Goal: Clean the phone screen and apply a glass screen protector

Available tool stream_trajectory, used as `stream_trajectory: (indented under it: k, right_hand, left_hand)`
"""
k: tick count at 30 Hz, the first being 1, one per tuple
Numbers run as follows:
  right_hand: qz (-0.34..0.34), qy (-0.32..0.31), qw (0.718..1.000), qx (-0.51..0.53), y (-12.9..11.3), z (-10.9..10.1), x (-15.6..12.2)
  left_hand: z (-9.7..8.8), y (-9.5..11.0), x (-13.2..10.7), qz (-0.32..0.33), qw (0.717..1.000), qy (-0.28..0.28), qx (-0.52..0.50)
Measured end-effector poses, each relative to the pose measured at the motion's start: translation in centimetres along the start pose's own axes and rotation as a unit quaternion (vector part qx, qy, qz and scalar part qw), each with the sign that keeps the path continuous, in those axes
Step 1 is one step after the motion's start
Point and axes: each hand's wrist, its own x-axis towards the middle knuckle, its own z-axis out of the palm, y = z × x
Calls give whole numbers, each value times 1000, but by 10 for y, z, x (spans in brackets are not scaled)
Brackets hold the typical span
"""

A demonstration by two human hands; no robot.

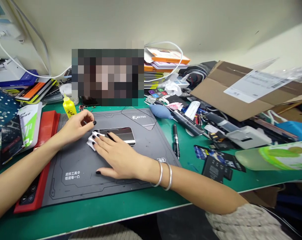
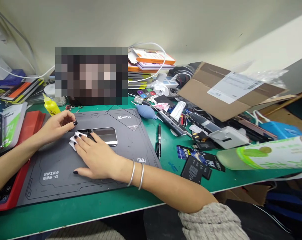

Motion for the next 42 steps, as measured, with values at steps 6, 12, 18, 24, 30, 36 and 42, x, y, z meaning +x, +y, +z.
stream_trajectory:
  k: [6, 12, 18, 24, 30, 36, 42]
  right_hand:
    - [40, -24, 999, 19, 11, -8, -5]
    - [-29, -61, 997, 36, 23, -10, -21]
    - [27, -55, 998, 21, 40, -7, -29]
    - [-58, -38, 996, 57, 29, -2, -34]
    - [33, -17, 999, 11, 39, -3, -34]
    - [-5, -14, 1000, 21, 36, 1, -35]
    - [30, 6, 1000, 5, 38, 1, -34]
  left_hand:
    - [-1, 6, -1, -11, 1000, -6, 13]
    - [-1, 4, -2, -7, 1000, -3, 7]
    - [-1, 5, -2, -15, 1000, -12, 4]
    - [-1, 9, -4, -19, 1000, -12, 3]
    - [-2, 10, -4, -23, 1000, -16, 5]
    - [-2, 11, -4, -26, 999, -17, 15]
    - [-2, 9, -3, -24, 999, -14, 20]
